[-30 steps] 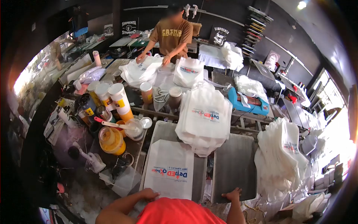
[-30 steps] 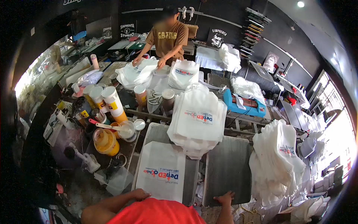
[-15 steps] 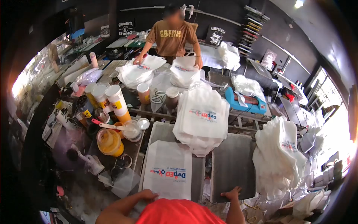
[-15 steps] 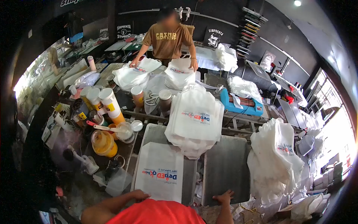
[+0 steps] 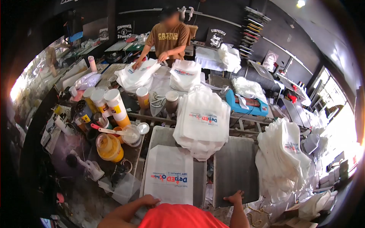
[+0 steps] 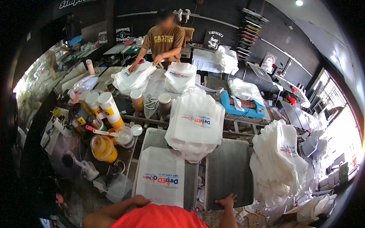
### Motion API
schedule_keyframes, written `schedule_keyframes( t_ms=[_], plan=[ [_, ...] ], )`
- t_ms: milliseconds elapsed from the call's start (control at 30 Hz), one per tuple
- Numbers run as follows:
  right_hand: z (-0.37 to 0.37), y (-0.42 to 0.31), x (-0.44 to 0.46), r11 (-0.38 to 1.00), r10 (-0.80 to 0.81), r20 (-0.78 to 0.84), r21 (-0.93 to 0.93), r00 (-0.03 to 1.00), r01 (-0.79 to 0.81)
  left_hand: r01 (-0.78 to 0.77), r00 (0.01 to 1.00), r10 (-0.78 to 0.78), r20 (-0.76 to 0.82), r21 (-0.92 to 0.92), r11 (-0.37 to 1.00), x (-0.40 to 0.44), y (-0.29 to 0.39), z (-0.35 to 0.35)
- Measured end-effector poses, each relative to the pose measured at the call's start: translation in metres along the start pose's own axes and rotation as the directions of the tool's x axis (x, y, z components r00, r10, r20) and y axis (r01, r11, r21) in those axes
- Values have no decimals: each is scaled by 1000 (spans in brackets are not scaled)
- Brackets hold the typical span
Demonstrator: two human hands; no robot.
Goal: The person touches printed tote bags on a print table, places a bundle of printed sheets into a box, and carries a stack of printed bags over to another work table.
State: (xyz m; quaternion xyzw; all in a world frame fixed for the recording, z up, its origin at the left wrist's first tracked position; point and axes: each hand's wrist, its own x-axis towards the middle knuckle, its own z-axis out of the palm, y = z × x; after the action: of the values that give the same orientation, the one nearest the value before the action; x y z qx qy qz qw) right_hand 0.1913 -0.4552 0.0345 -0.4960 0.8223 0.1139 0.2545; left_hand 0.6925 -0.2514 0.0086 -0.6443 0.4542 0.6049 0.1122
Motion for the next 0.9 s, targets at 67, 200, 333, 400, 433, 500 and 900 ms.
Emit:
schedule_keyframes(
  t_ms=[67,200,333,400,433,500,900],
  plan=[
    [0,0,0,1000,11,16,-2,1000,-11,-15,998,19,-64,63,998,2,-4,1],
    [-7,-5,-11,1000,19,30,3,999,-19,-16,997,18,-70,39,999,4,-7,2],
    [-8,-6,-11,1000,13,19,17,1000,-14,5,997,-3,-83,21,1000,4,-5,2],
    [-9,-6,-11,999,28,28,30,999,-28,-6,996,6,-85,3,1000,-3,1,1],
    [-10,-7,-12,999,27,28,29,999,-28,24,997,-29,-71,-80,997,-7,4,1],
    [-11,-8,-13,998,28,31,61,999,-30,54,996,-64,-55,-163,985,-10,6,0],
    [-10,-8,-10,999,46,59,19,997,-47,-2,1000,-1,-21,-129,992,-8,3,-3]
  ],
)
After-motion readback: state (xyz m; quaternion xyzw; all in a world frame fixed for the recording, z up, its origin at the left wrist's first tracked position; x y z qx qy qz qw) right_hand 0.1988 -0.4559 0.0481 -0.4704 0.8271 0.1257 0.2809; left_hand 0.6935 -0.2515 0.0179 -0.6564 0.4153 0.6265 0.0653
